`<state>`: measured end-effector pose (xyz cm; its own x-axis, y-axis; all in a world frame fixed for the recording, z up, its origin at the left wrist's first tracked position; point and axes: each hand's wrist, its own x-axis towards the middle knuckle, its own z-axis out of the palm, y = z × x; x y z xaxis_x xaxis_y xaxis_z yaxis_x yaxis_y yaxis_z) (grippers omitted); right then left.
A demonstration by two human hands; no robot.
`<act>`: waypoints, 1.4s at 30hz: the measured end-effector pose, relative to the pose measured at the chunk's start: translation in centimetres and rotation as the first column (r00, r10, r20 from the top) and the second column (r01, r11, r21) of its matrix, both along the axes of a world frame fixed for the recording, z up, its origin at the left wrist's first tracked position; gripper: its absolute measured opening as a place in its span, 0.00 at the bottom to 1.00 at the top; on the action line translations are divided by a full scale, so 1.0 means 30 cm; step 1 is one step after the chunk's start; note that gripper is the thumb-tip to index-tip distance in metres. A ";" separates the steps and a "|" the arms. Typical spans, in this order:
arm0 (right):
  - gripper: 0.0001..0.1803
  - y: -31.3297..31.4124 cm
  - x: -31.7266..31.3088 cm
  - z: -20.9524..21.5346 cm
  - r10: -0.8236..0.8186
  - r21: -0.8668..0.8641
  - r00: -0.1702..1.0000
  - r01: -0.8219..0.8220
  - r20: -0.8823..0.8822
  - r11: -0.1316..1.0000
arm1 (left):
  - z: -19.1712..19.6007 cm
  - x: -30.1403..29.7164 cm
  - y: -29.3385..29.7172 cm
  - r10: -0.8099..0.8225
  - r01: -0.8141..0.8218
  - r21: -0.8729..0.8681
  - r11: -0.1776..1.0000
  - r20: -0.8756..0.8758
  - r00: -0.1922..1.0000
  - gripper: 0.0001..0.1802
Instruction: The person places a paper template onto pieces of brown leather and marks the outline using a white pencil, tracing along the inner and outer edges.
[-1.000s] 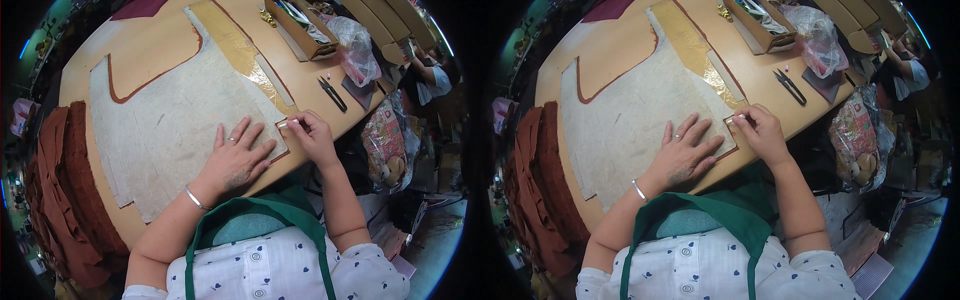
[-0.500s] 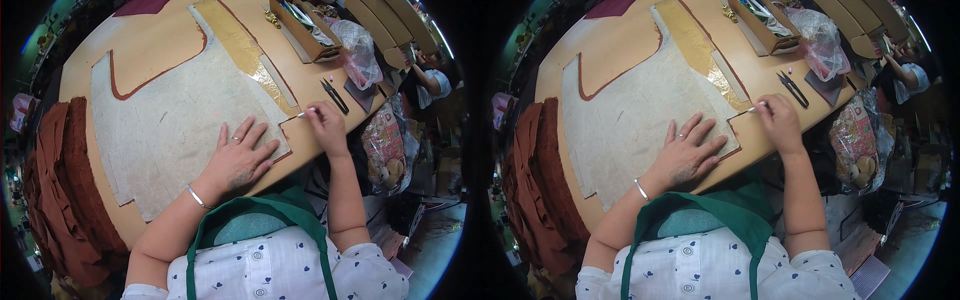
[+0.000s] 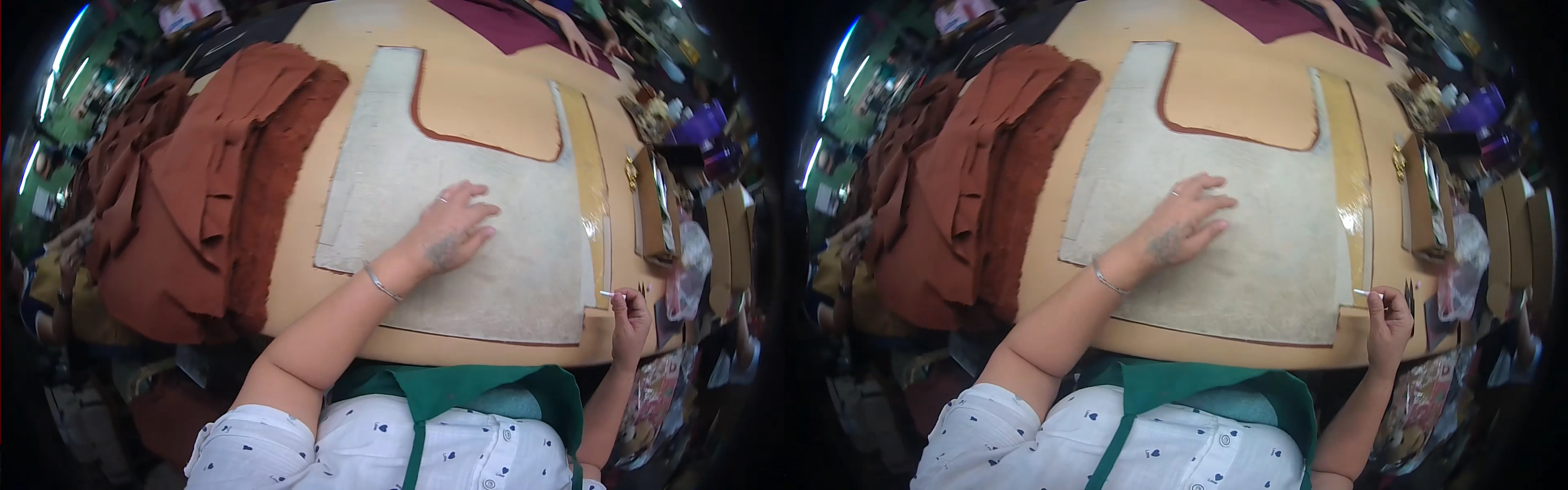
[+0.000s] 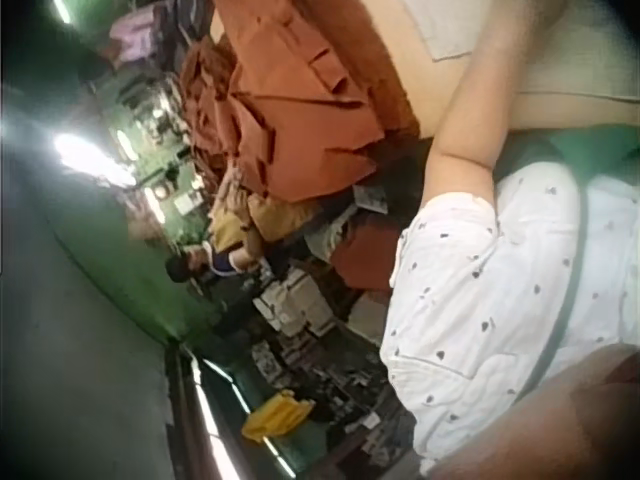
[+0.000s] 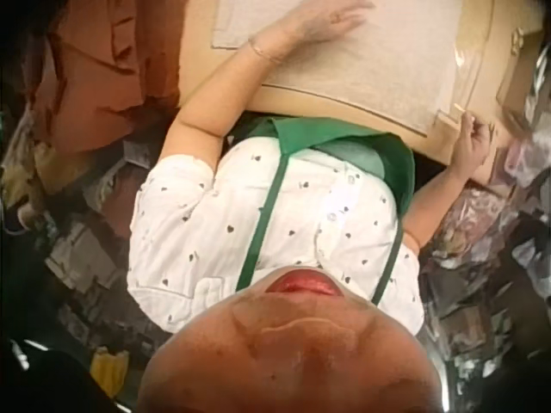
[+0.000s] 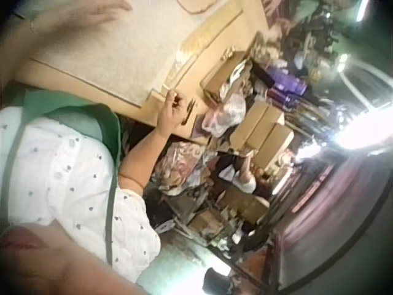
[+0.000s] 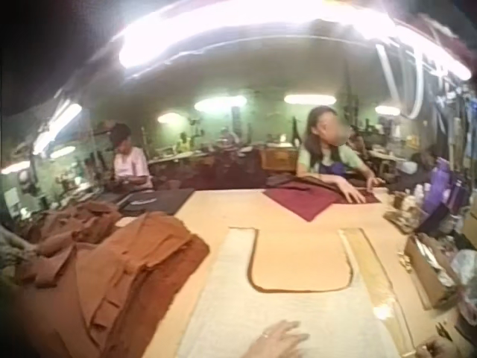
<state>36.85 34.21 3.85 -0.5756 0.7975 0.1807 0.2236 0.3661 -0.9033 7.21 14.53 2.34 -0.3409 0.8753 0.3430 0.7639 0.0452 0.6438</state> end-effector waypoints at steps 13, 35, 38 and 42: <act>0.09 -0.169 -0.768 0.057 0.623 -0.161 0.773 -0.604 0.123 0.781 | 0.013 -0.059 -0.317 0.141 -0.144 -0.008 0.990 -0.149 0.979 0.16; 0.09 -0.126 -0.989 -0.101 0.338 0.120 0.929 -0.322 -0.152 0.939 | 0.003 -1.310 0.278 0.571 -0.587 -0.111 0.802 -0.143 0.808 0.18; 0.08 -0.107 -0.993 -0.097 0.378 0.115 0.909 -0.362 -0.176 0.925 | -0.041 -1.403 0.348 0.587 -0.604 -0.212 0.768 -0.142 0.797 0.18; 0.09 -0.089 -0.989 -0.091 0.376 0.067 0.914 -0.370 -0.152 0.927 | -0.062 -1.428 0.421 0.592 -0.577 -0.293 0.762 -0.046 0.805 0.08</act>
<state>7.18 31.54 1.13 -0.7910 0.5218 0.3195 -0.0814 0.4278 -0.9002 -35.61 27.17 0.48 -0.8270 0.5555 0.0870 0.4996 0.6551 0.5668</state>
